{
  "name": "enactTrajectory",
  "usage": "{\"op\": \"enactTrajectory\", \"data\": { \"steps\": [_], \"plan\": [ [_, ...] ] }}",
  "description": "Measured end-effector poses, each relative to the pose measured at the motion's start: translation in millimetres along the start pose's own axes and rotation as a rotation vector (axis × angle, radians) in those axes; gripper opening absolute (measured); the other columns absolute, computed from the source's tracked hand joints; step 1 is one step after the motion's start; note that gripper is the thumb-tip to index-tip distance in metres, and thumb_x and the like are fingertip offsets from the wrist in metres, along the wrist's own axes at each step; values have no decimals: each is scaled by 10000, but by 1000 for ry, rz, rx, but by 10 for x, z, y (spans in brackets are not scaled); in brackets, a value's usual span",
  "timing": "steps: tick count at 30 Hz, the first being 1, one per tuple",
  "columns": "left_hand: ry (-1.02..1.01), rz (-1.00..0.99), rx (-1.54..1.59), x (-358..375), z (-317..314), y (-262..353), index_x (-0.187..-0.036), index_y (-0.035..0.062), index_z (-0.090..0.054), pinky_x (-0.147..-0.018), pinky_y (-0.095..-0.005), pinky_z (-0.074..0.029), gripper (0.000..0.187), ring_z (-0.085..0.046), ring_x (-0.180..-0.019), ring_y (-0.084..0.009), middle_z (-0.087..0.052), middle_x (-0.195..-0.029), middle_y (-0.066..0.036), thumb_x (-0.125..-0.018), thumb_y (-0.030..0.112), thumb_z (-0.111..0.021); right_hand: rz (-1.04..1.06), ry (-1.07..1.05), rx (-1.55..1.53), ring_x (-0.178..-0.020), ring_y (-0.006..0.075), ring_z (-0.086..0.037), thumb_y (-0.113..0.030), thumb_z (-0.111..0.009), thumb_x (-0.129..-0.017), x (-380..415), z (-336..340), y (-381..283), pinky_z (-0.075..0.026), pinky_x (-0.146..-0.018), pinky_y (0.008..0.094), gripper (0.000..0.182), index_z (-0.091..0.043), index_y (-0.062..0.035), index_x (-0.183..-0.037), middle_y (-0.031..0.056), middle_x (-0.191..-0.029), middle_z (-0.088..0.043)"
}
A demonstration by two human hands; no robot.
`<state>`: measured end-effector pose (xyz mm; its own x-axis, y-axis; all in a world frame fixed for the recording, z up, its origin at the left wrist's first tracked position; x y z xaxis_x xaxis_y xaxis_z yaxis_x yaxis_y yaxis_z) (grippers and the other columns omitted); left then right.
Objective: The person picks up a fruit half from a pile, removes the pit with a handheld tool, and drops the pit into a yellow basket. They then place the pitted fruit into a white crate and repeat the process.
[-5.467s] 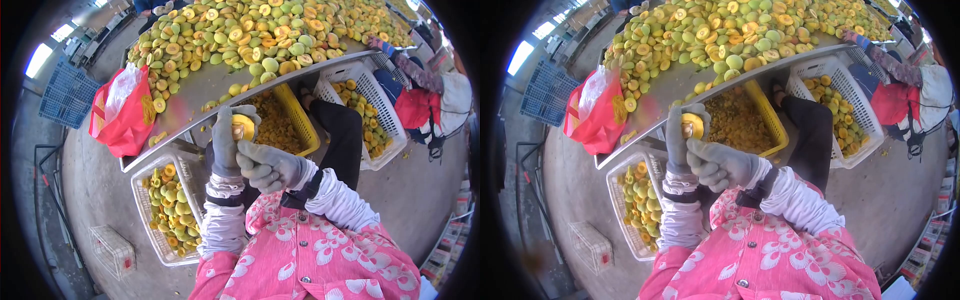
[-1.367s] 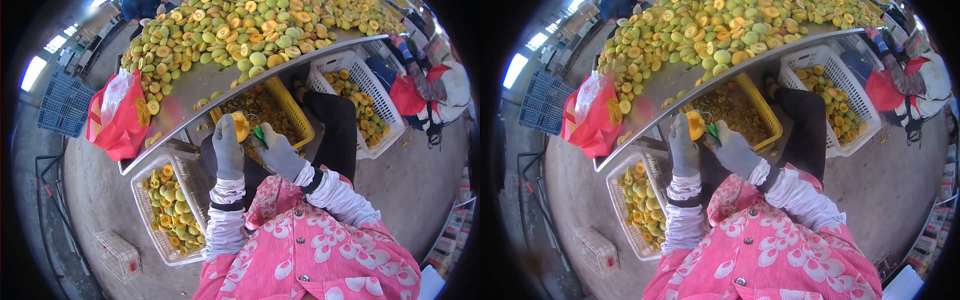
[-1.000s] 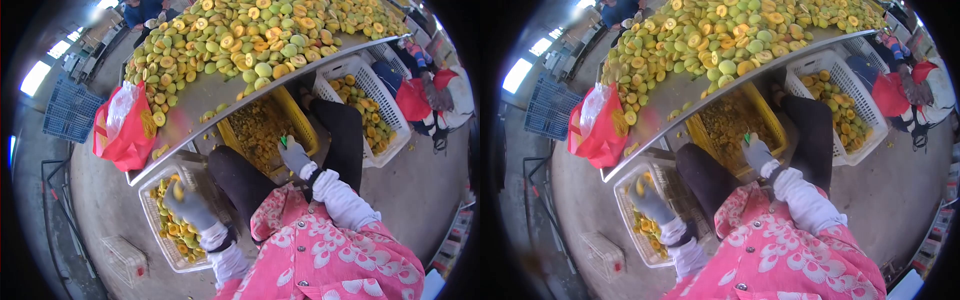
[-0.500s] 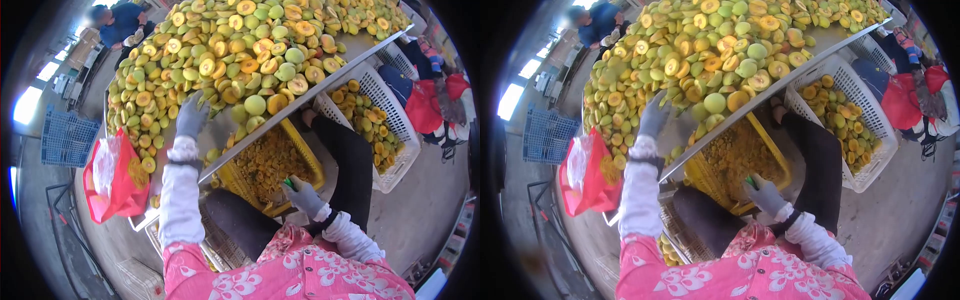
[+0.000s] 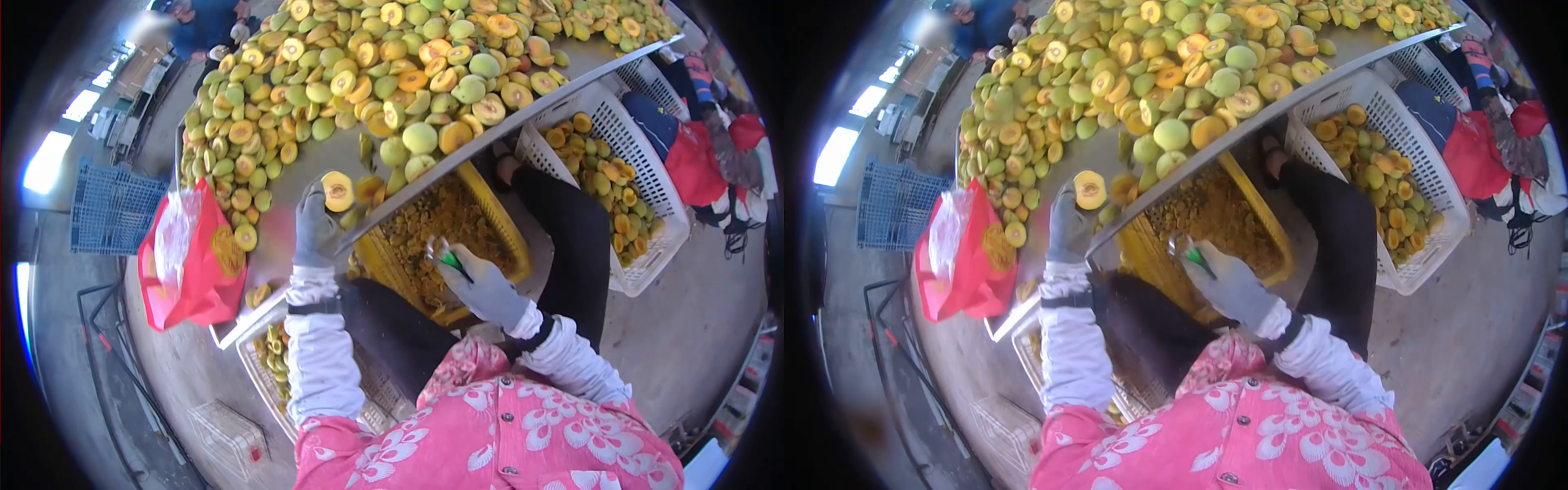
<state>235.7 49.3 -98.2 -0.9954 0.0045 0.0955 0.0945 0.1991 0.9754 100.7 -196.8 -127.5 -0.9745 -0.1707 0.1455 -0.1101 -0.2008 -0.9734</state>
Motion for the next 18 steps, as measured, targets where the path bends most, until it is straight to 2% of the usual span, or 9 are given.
{"op": "enactTrajectory", "data": {
  "steps": [2,4,7,8,11,13,14,16,18],
  "plan": [
    [-73,-78,68,532,-253,87,-1220,-38,-532,-840,-342,-562,308,-657,-985,-221,-647,-1087,-142,-989,163,-567,35,-11,16,-537,81,-500,-249,-553,-1010,76,-107,-329,-391,-494,281,180,-553,-69,-1027,29,-675,-529],
    [26,-56,319,935,-478,152,-1218,-41,-527,-832,-343,-563,323,-652,-993,-225,-645,-1089,-157,-1020,214,-522,-275,-231,-103,-777,410,-658,-319,-570,-984,220,-300,-503,-499,-683,441,304,-585,-31,-1081,223,-833,-657],
    [-40,-100,284,1364,-756,255,-1212,-34,-533,-849,-340,-554,377,-648,-996,-241,-648,-1103,-166,-1039,296,-476,-40,-143,-71,-730,420,-650,-350,-567,-986,352,-413,-647,-494,-636,449,326,-596,-26,-1021,213,-777,-651],
    [47,21,494,1496,-821,226,-1232,-31,-518,-859,-342,-543,440,-646,-975,-249,-642,-1117,-171,-1043,359,-449,-31,-144,-65,-730,420,-650,-350,-567,-986,406,-454,-644,-494,-636,449,326,-596,-26,-1021,213,-777,-651],
    [119,3,472,1712,-906,232,-1236,-26,-518,-873,-351,-534,484,-641,-982,-248,-641,-1115,-168,-1045,407,-417,168,-49,-31,-724,446,-638,-382,-564,-985,550,-503,-725,-487,-613,474,355,-599,-29,-973,220,-749,-643],
    [128,-32,496,1810,-945,243,-1221,-22,-532,-863,-346,-535,469,-640,-974,-243,-641,-1101,-162,-1045,398,-422,293,57,133,-667,347,-655,-315,-571,-1003,624,-485,-778,-490,-582,387,307,-597,-11,-1036,183,-764,-645],
    [149,-67,468,1844,-931,244,-1225,-20,-530,-876,-363,-539,482,-646,-977,-259,-634,-1121,-169,-1042,416,-433,298,60,137,-667,347,-655,-315,-571,-1003,652,-502,-774,-490,-582,387,307,-597,-11,-1036,183,-764,-645],
    [169,-110,445,1895,-959,264,-1230,-17,-528,-890,-381,-543,497,-651,-980,-276,-627,-1141,-177,-1040,434,-443,332,125,151,-740,465,-630,-412,-542,-990,691,-514,-815,-487,-624,526,380,-586,-36,-1009,251,-773,-640],
    [207,-249,411,1982,-981,371,-1229,-21,-539,-869,-366,-547,476,-652,-954,-255,-636,-1107,-163,-1044,407,-443,340,150,132,-748,469,-630,-405,-533,-994,727,-568,-838,-488,-628,530,375,-582,-35,-1031,255,-782,-642]
  ]
}}
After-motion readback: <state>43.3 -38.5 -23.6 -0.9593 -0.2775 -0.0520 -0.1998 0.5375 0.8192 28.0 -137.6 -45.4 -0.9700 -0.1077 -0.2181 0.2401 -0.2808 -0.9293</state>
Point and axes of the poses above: each hand's wrist, its own x-axis away from the middle knuckle, its own z-axis out of the back of the hand, y = z × x, the point moved 7 cm from there along -x, towards the middle knuckle
